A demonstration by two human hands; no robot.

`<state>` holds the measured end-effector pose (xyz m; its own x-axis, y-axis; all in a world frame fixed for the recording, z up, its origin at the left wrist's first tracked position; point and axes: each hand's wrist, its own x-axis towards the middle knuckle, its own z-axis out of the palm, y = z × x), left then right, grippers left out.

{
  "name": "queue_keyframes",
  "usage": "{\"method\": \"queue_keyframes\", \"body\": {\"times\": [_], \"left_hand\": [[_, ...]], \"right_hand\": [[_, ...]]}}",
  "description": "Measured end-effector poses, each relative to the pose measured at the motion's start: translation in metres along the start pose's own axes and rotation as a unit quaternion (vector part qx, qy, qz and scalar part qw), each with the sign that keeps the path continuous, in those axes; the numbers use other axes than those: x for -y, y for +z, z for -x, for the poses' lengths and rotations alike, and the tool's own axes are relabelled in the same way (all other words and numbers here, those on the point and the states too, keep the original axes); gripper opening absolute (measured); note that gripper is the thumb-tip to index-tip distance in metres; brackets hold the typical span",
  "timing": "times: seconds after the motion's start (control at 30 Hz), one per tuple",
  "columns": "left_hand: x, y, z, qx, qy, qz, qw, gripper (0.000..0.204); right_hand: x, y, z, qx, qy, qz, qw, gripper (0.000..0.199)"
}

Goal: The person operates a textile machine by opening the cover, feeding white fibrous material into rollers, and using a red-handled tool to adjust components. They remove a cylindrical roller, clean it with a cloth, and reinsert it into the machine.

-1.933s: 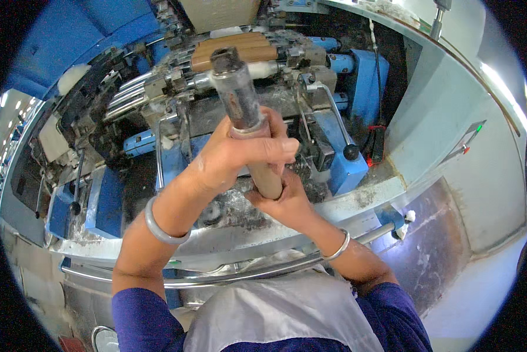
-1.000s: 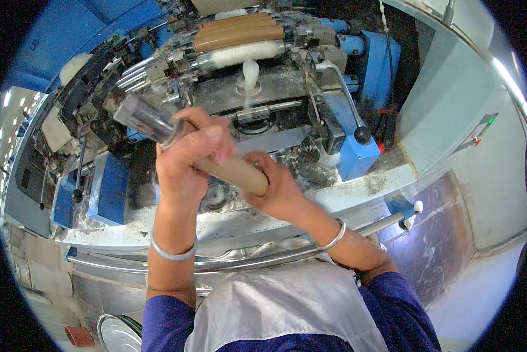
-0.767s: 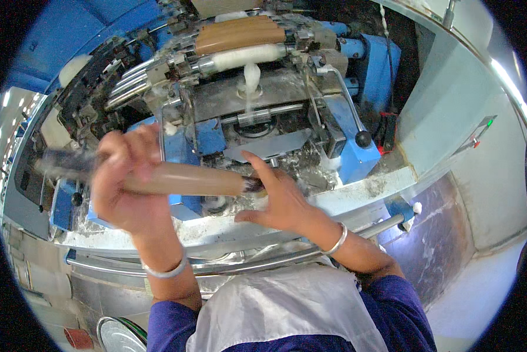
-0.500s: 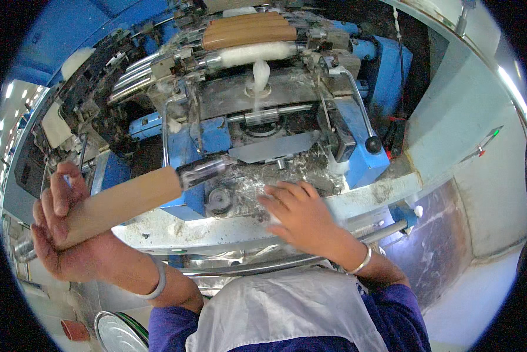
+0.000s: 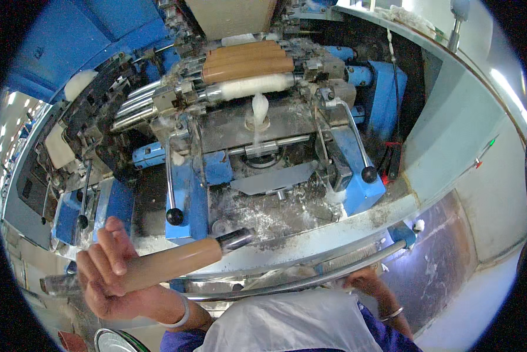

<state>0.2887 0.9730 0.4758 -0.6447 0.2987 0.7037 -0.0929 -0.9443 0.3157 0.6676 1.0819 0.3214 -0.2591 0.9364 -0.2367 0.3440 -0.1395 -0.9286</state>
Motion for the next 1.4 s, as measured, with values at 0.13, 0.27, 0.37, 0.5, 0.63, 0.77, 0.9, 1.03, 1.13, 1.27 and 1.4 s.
{"method": "queue_keyframes", "body": {"times": [0.13, 0.27, 0.37, 0.5, 0.63, 0.77, 0.9, 1.03, 1.13, 1.27, 1.4], "left_hand": [[0.022, 0.009, 0.004, 0.043, -0.053, 0.007, 0.998, 0.024], [0.032, 0.012, 0.012, 0.031, -0.079, -0.038, 0.996, 0.025], [0.040, 0.021, 0.018, -0.079, -0.030, -0.129, 0.988, 0.021], [0.058, 0.033, 0.020, 0.415, -0.149, 0.130, 0.888, 0.034], [0.067, 0.035, 0.033, 0.375, -0.176, 0.106, 0.904, 0.030], [0.079, 0.048, 0.051, 0.350, -0.209, 0.119, 0.905, 0.027], [0.094, 0.073, 0.069, 0.382, -0.179, 0.066, 0.905, 0.028], [0.105, 0.091, 0.102, 0.371, -0.228, 0.103, 0.894, 0.027], [0.115, 0.103, 0.124, 0.399, -0.291, 0.166, 0.853, 0.024], [0.124, 0.118, 0.160, 0.471, -0.332, 0.129, 0.807, 0.019], [0.136, 0.132, 0.221, 0.504, -0.330, 0.087, 0.793, 0.019]], "right_hand": [[-0.042, 0.026, -0.004, 0.081, 0.060, -0.030, 0.994, 0.021], [-0.062, 0.049, -0.019, 0.186, 0.027, -0.056, 0.980, 0.019], [-0.082, 0.074, -0.039, 0.277, -0.028, -0.115, 0.954, 0.019], [-0.111, 0.109, -0.054, 0.338, -0.096, -0.200, 0.915, 0.018], [-0.114, 0.093, -0.034, 0.260, -0.139, -0.189, 0.937, 0.018], [-0.086, 0.018, 0.020, -0.015, -0.137, -0.057, 0.989, 0.016], [-0.051, -0.030, 0.043, -0.323, -0.306, 0.134, 0.885, 0.016], [-0.047, -0.036, -0.004, -0.198, -0.325, 0.322, 0.867, 0.028], [-0.066, -0.044, -0.035, -0.152, -0.275, 0.409, 0.857, 0.042], [-0.086, -0.042, -0.051, -0.092, -0.238, 0.442, 0.860, 0.049], [-0.089, -0.038, -0.055, -0.129, -0.282, 0.404, 0.861, 0.037]]}}
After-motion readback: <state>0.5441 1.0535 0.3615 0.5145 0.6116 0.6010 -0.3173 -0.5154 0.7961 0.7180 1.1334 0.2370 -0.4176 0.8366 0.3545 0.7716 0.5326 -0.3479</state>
